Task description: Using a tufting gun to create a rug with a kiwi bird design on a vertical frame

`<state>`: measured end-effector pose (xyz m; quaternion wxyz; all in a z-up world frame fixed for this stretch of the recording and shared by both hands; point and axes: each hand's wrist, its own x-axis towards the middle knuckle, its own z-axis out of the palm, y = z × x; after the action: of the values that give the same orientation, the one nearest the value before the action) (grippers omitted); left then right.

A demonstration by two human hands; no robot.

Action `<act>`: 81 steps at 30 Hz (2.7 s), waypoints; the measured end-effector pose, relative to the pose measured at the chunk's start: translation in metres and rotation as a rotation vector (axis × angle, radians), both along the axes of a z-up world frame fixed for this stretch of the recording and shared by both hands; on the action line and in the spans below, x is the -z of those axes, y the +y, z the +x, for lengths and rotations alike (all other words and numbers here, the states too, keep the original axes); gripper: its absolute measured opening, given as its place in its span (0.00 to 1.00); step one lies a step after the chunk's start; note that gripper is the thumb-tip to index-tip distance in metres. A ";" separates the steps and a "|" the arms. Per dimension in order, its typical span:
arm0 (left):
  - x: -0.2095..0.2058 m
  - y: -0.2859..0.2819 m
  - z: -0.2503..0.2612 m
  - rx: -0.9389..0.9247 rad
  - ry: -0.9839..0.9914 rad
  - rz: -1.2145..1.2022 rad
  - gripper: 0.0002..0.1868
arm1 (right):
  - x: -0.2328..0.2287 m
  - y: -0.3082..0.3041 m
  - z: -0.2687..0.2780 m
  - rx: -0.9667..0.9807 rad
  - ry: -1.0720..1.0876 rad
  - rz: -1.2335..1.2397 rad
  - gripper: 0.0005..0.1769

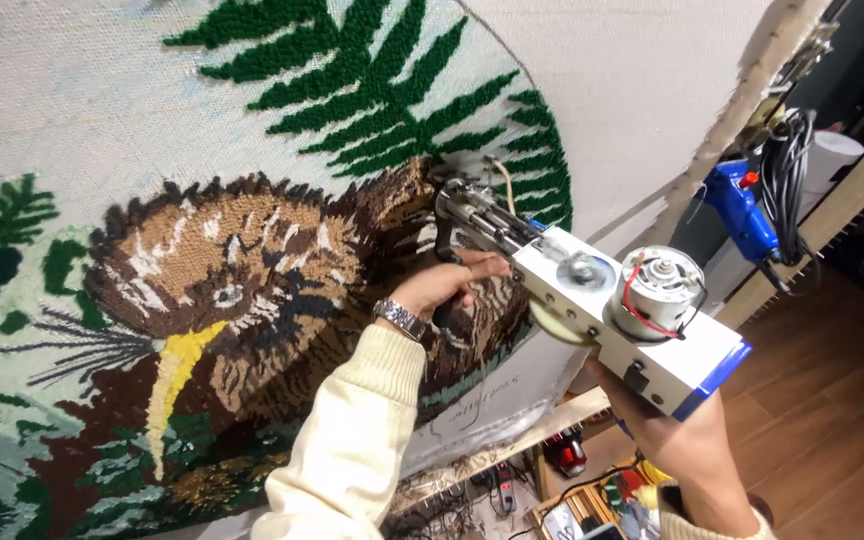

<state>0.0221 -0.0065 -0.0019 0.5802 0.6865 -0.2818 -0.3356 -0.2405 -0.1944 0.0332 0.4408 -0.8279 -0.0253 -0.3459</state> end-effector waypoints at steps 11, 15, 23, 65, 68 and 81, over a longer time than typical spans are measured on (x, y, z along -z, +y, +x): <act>-0.036 0.004 -0.053 -0.074 0.007 -0.041 0.30 | 0.013 -0.010 -0.027 0.120 0.208 0.402 0.18; 0.003 -0.007 -0.049 0.160 0.076 -0.417 0.13 | -0.002 -0.003 -0.050 0.367 0.320 0.751 0.31; -0.054 -0.003 -0.102 0.057 -0.179 -0.127 0.22 | 0.046 -0.031 -0.074 -0.087 -0.031 0.673 0.21; -0.013 0.026 -0.065 -1.161 -1.369 -0.252 0.15 | 0.030 -0.114 -0.064 -0.156 0.344 0.845 0.22; -0.010 0.020 -0.050 -1.146 -1.360 -0.178 0.20 | 0.028 -0.115 -0.063 -0.159 0.350 0.820 0.23; -0.011 0.006 -0.071 -1.240 -1.197 -0.383 0.07 | 0.031 -0.124 -0.070 -0.128 0.395 0.869 0.23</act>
<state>-0.0487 -0.0009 0.0088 0.5180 0.6675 -0.1665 0.5084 -0.3102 -0.3185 0.0021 0.7629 -0.6136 0.1549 -0.1326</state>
